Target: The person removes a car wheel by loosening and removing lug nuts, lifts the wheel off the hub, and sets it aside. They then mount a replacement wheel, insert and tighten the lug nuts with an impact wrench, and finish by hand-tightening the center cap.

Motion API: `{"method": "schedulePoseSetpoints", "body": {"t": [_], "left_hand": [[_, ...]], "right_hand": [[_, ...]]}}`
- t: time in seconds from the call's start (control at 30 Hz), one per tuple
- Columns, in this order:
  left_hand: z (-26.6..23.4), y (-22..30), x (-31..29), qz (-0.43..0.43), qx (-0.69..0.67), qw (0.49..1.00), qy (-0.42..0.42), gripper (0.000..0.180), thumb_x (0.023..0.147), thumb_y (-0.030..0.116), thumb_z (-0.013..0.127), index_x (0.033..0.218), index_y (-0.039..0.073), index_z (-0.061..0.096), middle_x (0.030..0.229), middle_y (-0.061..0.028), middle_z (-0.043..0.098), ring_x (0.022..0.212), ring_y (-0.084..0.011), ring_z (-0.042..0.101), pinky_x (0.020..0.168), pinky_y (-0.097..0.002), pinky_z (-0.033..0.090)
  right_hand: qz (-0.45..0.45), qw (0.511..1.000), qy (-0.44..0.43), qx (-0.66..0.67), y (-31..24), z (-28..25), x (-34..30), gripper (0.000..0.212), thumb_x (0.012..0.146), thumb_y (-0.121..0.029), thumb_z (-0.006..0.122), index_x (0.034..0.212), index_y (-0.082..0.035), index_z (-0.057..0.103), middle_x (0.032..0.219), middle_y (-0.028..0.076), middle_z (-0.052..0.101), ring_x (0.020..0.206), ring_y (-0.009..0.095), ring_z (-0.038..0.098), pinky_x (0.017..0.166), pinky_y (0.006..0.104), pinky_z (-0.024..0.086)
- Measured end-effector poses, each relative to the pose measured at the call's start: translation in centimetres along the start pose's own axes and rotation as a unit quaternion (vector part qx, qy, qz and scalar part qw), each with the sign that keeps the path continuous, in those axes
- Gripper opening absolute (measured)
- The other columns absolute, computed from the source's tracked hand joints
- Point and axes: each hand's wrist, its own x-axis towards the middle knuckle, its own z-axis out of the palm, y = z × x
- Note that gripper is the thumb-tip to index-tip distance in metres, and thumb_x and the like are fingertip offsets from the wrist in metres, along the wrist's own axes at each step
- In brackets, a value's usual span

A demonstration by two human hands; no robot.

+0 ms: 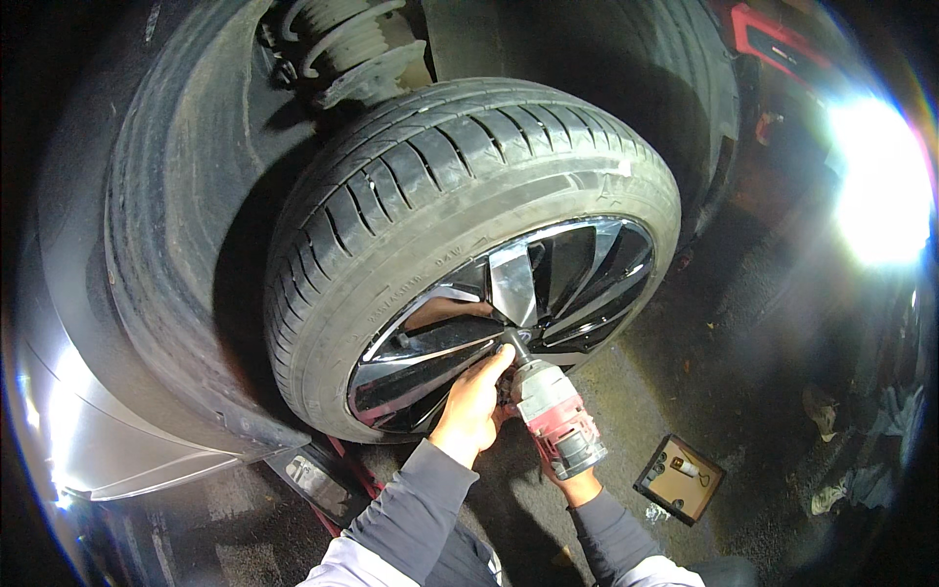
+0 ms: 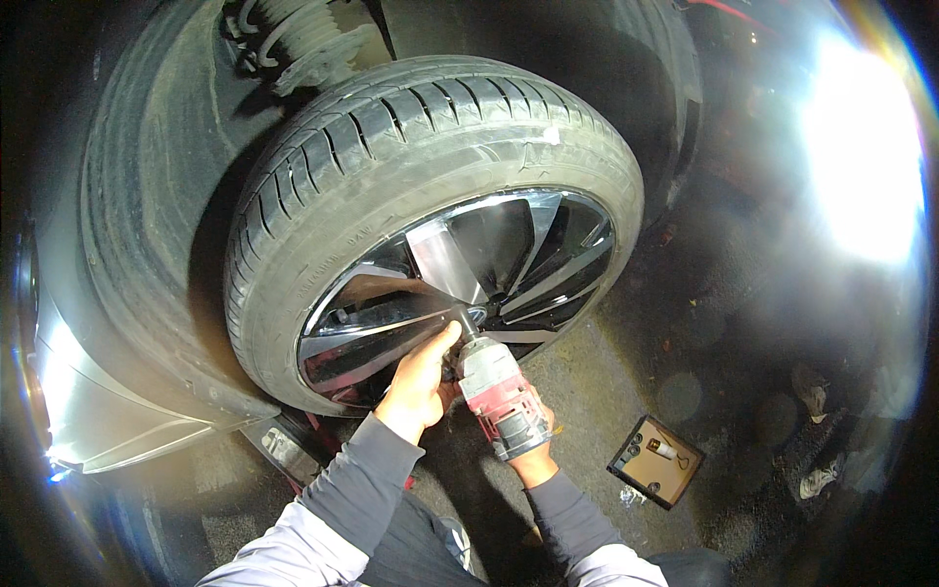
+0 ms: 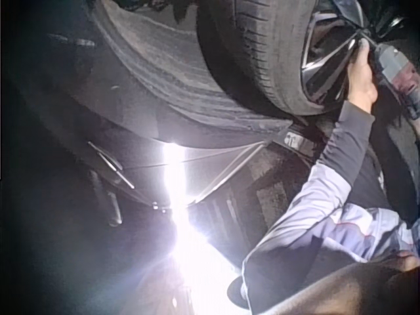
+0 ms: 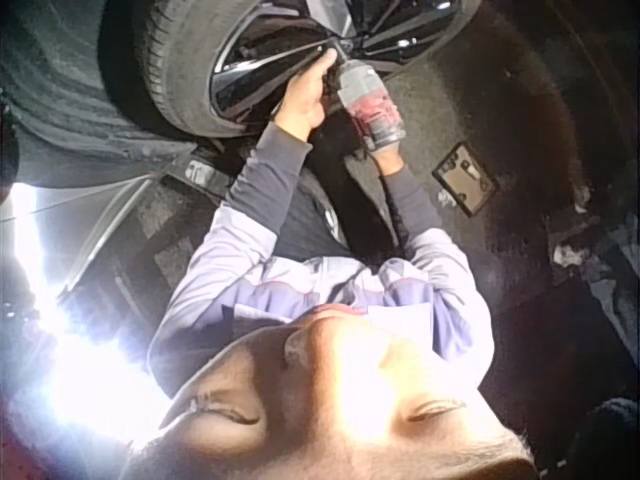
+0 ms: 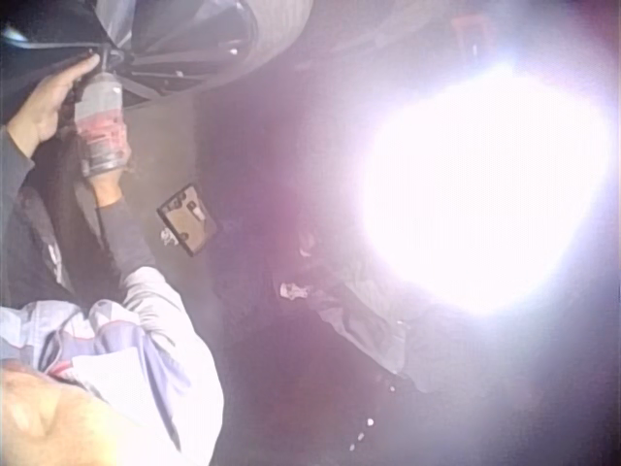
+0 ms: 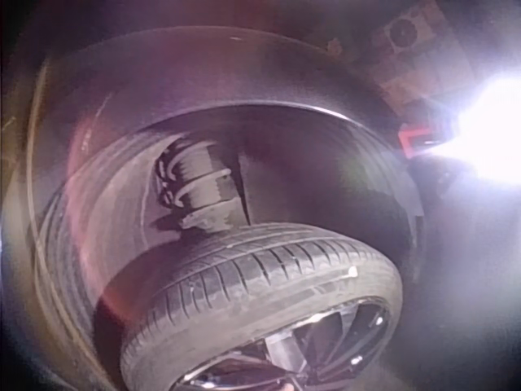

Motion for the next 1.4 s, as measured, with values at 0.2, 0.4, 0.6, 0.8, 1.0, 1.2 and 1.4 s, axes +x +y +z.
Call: {"method": "schedulePoseSetpoints", "body": {"t": [0.2,0.4,0.6,0.8,1.0,1.2,1.4], "left_hand": [[0.2,0.1,-0.3,0.007,-0.006,1.0,0.002,0.03,0.1,0.038,0.067,0.119,0.015,0.068,0.107,-0.0009,0.072,0.093,-0.0156,0.071,0.073,-0.0368,0.06],[-0.4,-0.3,0.0,-0.025,-0.05,0.998,0.041,0.028,0.1,0.034,0.064,0.118,0.013,0.067,0.106,-0.003,0.072,0.095,-0.0198,0.07,0.081,-0.0423,0.059],[-1.1,-1.2,0.1,-0.032,-0.058,0.997,0.05,0.024,0.097,0.012,0.054,0.116,0.003,0.065,0.11,-0.0117,0.07,0.098,-0.0246,0.069,0.085,-0.0473,0.059],[-1.4,-1.7,-0.4,-0.009,-0.096,0.994,0.045,0.022,0.093,0.0,0.052,0.112,0.002,0.065,0.1,-0.0101,0.067,0.09,-0.0283,0.066,0.085,-0.0502,0.058],[-0.1,-2.4,-0.6,0.011,-0.152,0.988,0.024,0.022,0.095,0.0,0.057,0.115,0.003,0.066,0.104,-0.0119,0.071,0.087,-0.0261,0.066,0.083,-0.045,0.058],[1.6,-1.7,-1.3,-0.001,-0.092,0.996,-0.004,0.009,0.096,0.009,0.071,0.102,0.003,0.071,0.094,-0.0066,0.07,0.072,-0.0124,0.058,0.057,-0.0271,0.041],[2.1,-0.7,-2.4,-0.041,-0.027,0.993,-0.105,0.015,0.095,0.005,0.072,0.108,-0.002,0.07,0.085,-0.0035,0.064,0.066,-0.0094,0.056,0.053,-0.0234,0.042]], "right_hand": [[-0.007,0.998,0.016,-0.068,-0.2,0.0,0.5,0.052,0.082,-0.005,0.081,0.131,-0.002,0.062,0.12,0.009,0.072,0.107,0.02,0.07,0.096,0.0327,0.055],[-0.021,0.999,0.008,-0.025,-0.4,-0.6,1.1,0.058,0.076,-0.007,0.086,0.129,-0.002,0.063,0.119,0.009,0.072,0.107,0.019,0.07,0.095,0.0326,0.054],[-0.039,0.996,0.001,-0.076,-0.7,-0.8,0.3,0.06,0.083,-0.013,0.08,0.138,-0.001,0.06,0.129,0.011,0.07,0.118,0.023,0.067,0.104,0.0358,0.051],[0.06,0.994,-0.004,-0.093,1.3,-2.5,-2.9,0.056,0.085,-0.029,0.076,0.134,-0.006,0.061,0.129,0.01,0.068,0.119,0.027,0.065,0.103,0.0417,0.05],[-0.044,0.961,-0.031,-0.271,4.2,-7.5,-7.0,0.054,0.084,-0.038,0.073,0.13,-0.011,0.063,0.128,0.01,0.067,0.117,0.03,0.063,0.1,0.0452,0.05],[-0.07,0.954,-0.011,-0.292,5.8,-10.6,-8.1,0.054,0.084,-0.047,0.07,0.127,-0.015,0.065,0.126,0.01,0.066,0.116,0.032,0.062,0.097,0.0486,0.05],[-0.083,0.964,-0.018,-0.251,4.5,-14.6,-6.1,0.057,0.078,-0.041,0.08,0.127,-0.016,0.065,0.125,0.009,0.067,0.116,0.035,0.061,0.1,0.0478,0.048]]}}
